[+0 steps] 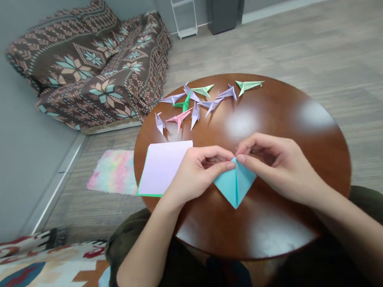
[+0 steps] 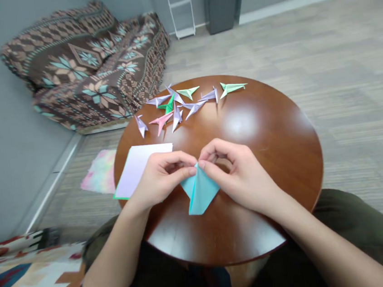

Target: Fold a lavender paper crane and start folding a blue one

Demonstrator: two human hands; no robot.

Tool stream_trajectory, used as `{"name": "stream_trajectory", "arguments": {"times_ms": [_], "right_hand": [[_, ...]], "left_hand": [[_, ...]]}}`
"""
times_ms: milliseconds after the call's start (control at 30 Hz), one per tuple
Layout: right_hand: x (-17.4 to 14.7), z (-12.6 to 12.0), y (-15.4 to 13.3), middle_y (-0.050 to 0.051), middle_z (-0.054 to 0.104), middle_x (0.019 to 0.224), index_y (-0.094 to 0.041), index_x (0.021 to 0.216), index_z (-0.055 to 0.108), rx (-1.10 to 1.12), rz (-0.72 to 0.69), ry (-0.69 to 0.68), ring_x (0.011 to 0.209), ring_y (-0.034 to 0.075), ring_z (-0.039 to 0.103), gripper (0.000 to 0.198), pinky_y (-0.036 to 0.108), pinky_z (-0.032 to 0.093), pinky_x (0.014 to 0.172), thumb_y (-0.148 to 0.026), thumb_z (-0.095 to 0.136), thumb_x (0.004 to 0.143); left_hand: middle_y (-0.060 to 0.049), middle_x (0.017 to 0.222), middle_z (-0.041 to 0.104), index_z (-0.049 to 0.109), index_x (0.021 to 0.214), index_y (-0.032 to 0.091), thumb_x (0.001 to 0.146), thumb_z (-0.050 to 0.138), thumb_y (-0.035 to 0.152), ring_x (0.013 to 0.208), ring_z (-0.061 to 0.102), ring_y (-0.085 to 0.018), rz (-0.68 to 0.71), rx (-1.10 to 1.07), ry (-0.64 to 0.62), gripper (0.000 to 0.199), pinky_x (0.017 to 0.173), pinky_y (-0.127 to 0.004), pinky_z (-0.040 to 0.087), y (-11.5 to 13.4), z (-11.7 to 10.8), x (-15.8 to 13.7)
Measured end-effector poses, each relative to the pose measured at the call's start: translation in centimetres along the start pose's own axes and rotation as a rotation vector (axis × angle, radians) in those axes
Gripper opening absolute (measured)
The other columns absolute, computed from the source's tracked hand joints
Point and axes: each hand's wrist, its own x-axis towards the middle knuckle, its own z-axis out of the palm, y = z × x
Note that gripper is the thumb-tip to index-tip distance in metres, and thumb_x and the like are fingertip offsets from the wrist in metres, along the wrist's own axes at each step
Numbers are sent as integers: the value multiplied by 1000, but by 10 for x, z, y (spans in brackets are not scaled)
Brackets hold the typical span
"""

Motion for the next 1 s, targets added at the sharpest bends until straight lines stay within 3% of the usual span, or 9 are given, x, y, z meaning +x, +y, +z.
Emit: {"name": "stream_trajectory", "arguments": {"times_ms": [200, 367, 600, 733, 1000], "right_hand": [[1, 4, 3, -3, 60, 66, -19, 79, 64, 71, 69, -9, 59, 10, 56, 13, 20, 44, 54, -19, 67, 92], [0, 3, 6, -3, 61, 69, -20, 84, 62, 98, 77, -12, 62, 11, 57, 9, 21, 45, 56, -19, 68, 91], [0, -7, -2, 4, 73, 93, -21, 95, 66, -149, -19, -112, 88, 21, 69, 13, 30, 52, 75, -32, 71, 95], [0, -6, -3, 2, 74, 91, -21, 93, 67, -231, -81, -95, 83, 21, 71, 3, 31, 51, 76, -20, 70, 91], [1, -7, 5, 4, 76, 89, -21, 89, 68, -262, -138, -25, 80, 21, 71, 8, 33, 51, 76, -14, 65, 92]], "left_hand": [[-3, 80, 78, 80, 90, 14, 83, 85, 36, 70, 68, -13, -23, -35, -37, 24, 68, -22, 53, 2, 0, 0], [-2, 78, 76, 79, 88, 14, 81, 88, 29, 70, 65, -11, -26, -85, -38, 19, 68, -20, 51, 1, 1, 1], [-1, 78, 72, 77, 89, 14, 78, 89, 25, 70, 63, -10, 36, -57, 95, 19, 63, -18, 50, -4, 4, 2], [-1, 80, 73, 77, 89, 15, 79, 88, 27, 71, 64, -11, 65, -42, 127, 19, 62, -18, 50, -5, 5, 2], [-6, 90, 80, 78, 93, 15, 97, 70, 36, 83, 72, -16, 157, 82, 162, 23, 75, -23, 56, -3, 1, 5]]}}
